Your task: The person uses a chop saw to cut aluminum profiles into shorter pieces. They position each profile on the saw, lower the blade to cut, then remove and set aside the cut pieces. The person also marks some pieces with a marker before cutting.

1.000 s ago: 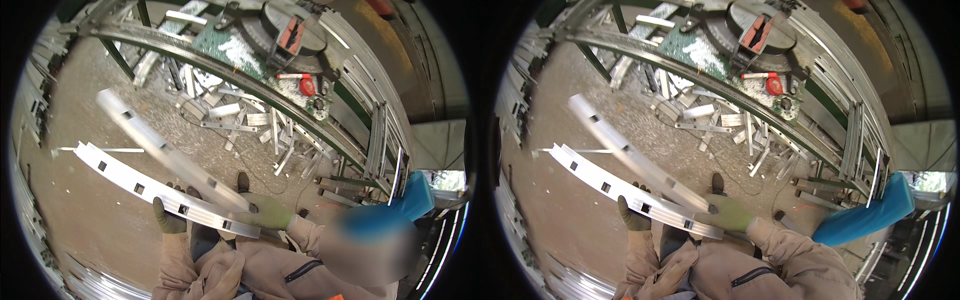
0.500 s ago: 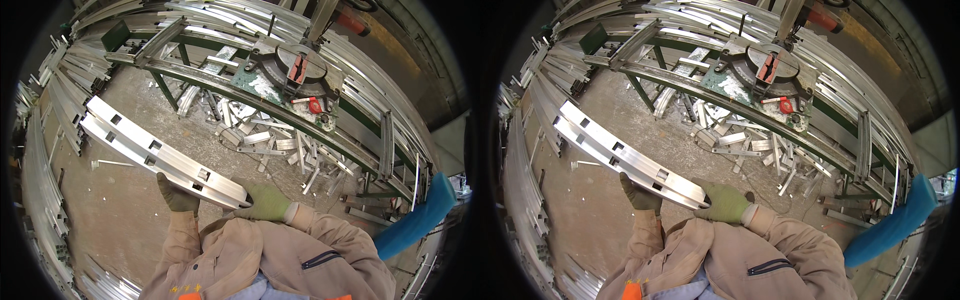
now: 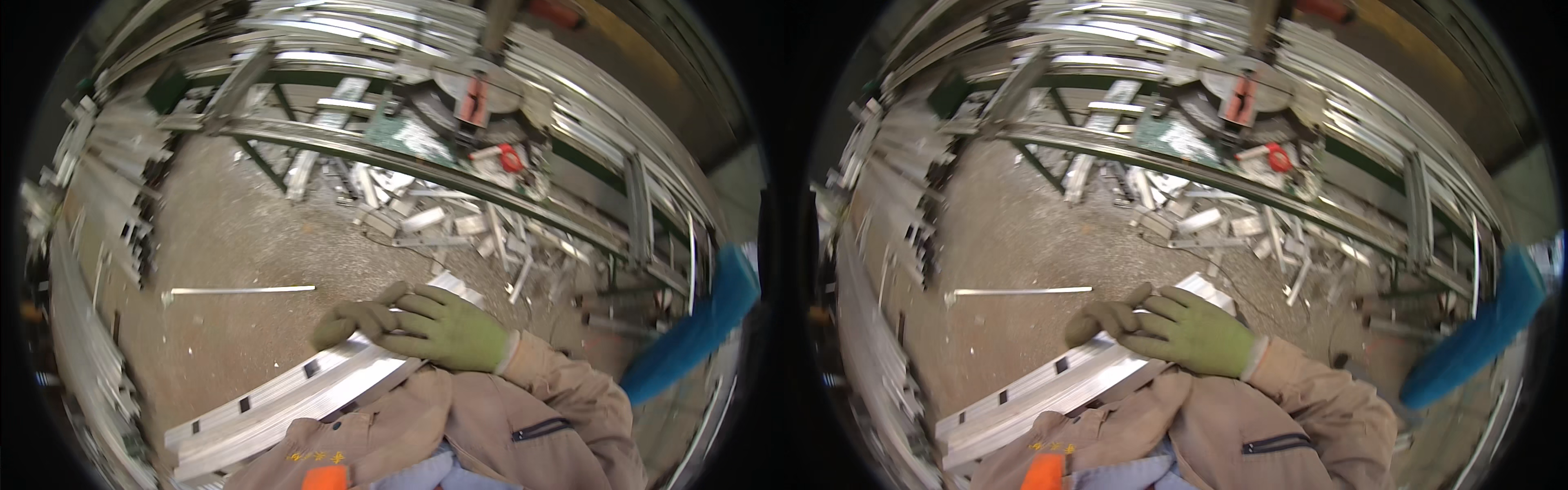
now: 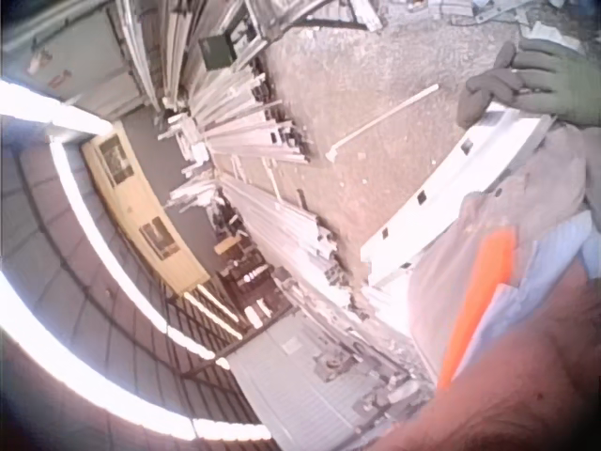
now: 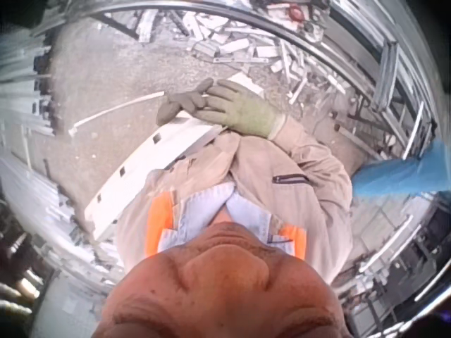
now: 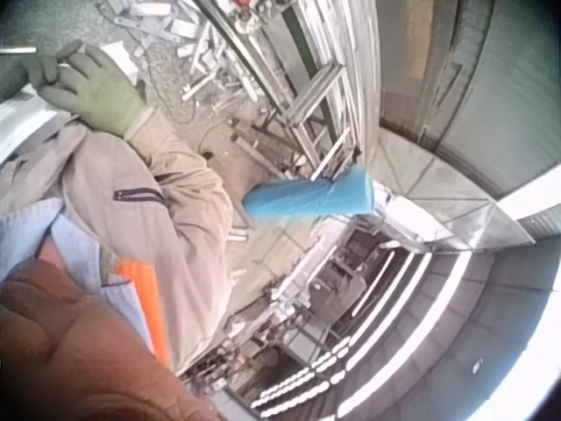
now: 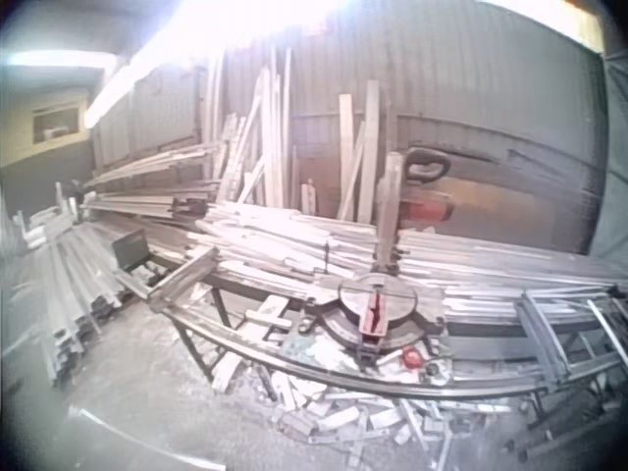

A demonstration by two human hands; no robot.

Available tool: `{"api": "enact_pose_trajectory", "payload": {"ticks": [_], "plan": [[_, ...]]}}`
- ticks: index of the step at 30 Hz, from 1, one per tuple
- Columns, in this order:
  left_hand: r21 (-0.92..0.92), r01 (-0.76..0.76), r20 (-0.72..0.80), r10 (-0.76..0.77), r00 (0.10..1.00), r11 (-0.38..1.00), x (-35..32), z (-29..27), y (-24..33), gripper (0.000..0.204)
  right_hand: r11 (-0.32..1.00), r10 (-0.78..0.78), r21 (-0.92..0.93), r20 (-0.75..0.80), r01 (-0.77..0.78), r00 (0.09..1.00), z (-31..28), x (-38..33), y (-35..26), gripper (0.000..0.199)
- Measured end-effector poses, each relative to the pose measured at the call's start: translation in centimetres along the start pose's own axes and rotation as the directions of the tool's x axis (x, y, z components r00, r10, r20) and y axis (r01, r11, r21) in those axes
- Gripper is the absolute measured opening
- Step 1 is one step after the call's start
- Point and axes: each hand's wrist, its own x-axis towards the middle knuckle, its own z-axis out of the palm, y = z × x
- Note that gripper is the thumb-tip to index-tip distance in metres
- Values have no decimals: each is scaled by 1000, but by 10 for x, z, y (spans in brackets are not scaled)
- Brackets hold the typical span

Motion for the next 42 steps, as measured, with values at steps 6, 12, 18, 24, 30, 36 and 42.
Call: {"api": "enact_pose_trajectory", "payload": {"ticks": [6, 12, 18, 24, 30, 36, 42], "plan": [[138, 326, 118, -343, 932, 935, 60, -6, 13, 38, 933, -47, 359, 72, 18, 996, -40, -33, 57, 64], [302, 548, -24, -568, 823, 780, 115, -9, 32, 42, 438, 254, 858, 168, -268, 952, -72, -76, 226, 52], [255, 586, -90, -585, 806, 769, 158, -26, 26, 38, 162, 948, -51, -270, -986, 169, -41, -97, 414, 73], [200, 670, -130, -659, 741, 715, 203, -58, 27, 37, 394, 673, -348, -521, -851, 525, 25, -104, 449, 35], [94, 778, -3, -781, 625, 622, 267, -123, 32, 32, 582, 636, -389, -329, -714, 698, 64, -78, 477, 22], [80, 800, 216, -794, 568, 595, 316, -215, 50, 26, 633, 496, -450, -389, -630, 776, 41, -62, 454, 15], [71, 798, 527, -702, 480, 599, 372, -280, 15, 31, 76, 871, 378, -475, -923, -123, 28, -81, 432, 50]]}}
